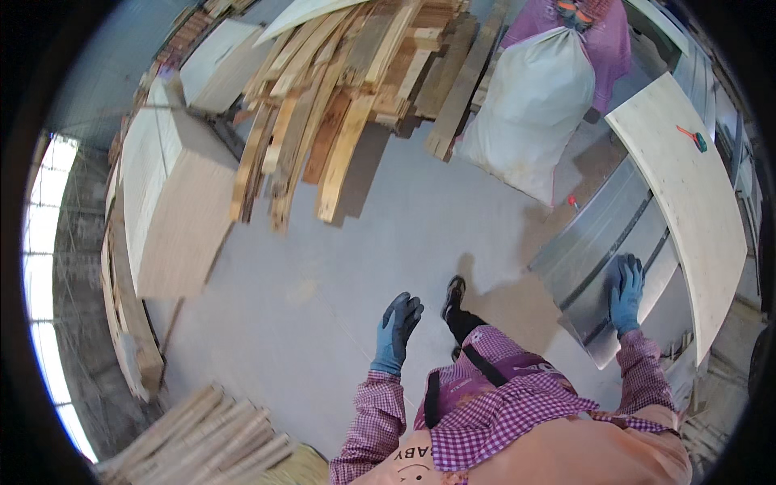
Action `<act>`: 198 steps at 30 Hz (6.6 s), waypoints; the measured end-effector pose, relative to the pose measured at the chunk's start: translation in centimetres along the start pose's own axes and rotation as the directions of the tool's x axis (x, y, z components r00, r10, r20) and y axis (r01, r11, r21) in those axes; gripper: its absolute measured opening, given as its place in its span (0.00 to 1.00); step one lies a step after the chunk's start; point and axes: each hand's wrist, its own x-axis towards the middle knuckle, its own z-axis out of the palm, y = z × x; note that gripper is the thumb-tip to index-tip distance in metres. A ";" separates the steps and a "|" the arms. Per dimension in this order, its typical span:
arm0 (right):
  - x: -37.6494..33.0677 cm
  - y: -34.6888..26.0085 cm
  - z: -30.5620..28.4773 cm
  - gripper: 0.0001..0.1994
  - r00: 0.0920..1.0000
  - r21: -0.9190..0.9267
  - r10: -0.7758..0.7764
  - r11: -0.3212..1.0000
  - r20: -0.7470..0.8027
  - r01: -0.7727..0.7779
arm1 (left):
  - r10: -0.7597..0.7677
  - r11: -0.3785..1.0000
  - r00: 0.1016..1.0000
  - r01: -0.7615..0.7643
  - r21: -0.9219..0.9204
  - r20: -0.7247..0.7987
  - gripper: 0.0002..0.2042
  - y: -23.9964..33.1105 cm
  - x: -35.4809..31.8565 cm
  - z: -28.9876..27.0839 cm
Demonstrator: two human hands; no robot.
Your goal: The person handles large wooden panels in a workshop, measures one with a tape measure, and uses a table saw to cut it into smaller pieces. The person repeatedly picks up panels, positions them on the saw, and removes cut pieces.
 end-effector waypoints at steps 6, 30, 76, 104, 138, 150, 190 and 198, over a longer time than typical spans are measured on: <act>1.4 -2.9 -1.4 0.25 0.996 -0.028 0.083 0.996 -0.037 -0.084 | -0.162 0.981 0.987 0.161 0.111 -0.004 0.26 7.1 12.1 -2.8; 54.0 -20.0 65.7 0.45 0.409 0.349 0.393 0.217 0.824 -0.912 | -0.133 0.293 0.990 -0.001 0.956 0.042 0.46 2.3 89.0 10.3; 78.9 -41.1 37.0 0.27 0.483 0.509 0.187 -0.477 0.856 -0.717 | 0.133 0.065 0.956 0.255 0.965 -0.262 0.18 27.5 49.9 -6.0; 71.0 -23.7 47.6 0.35 0.605 0.608 0.181 0.045 0.775 -0.793 | 0.244 0.404 0.949 0.088 0.910 -0.200 0.29 21.1 65.2 -3.0; 66.5 8.2 10.6 0.43 0.123 0.782 0.775 -0.623 0.620 -0.020 | -0.219 0.693 0.961 0.031 0.721 0.170 0.15 30.2 86.0 49.3; 70.8 12.0 10.1 0.25 0.079 0.661 0.905 -0.363 0.418 0.657 | -0.193 -0.026 0.963 -0.198 0.980 0.190 0.18 32.5 87.4 69.6; 73.1 11.3 11.8 0.32 -0.465 0.714 0.765 0.009 0.446 0.700 | -0.559 0.301 0.641 -0.435 0.849 0.526 0.33 23.1 96.8 98.2; 73.2 10.6 9.1 0.30 -0.322 0.695 0.722 -0.296 0.612 0.656 | -0.833 0.374 0.101 -0.621 0.689 0.543 0.24 13.0 76.9 99.4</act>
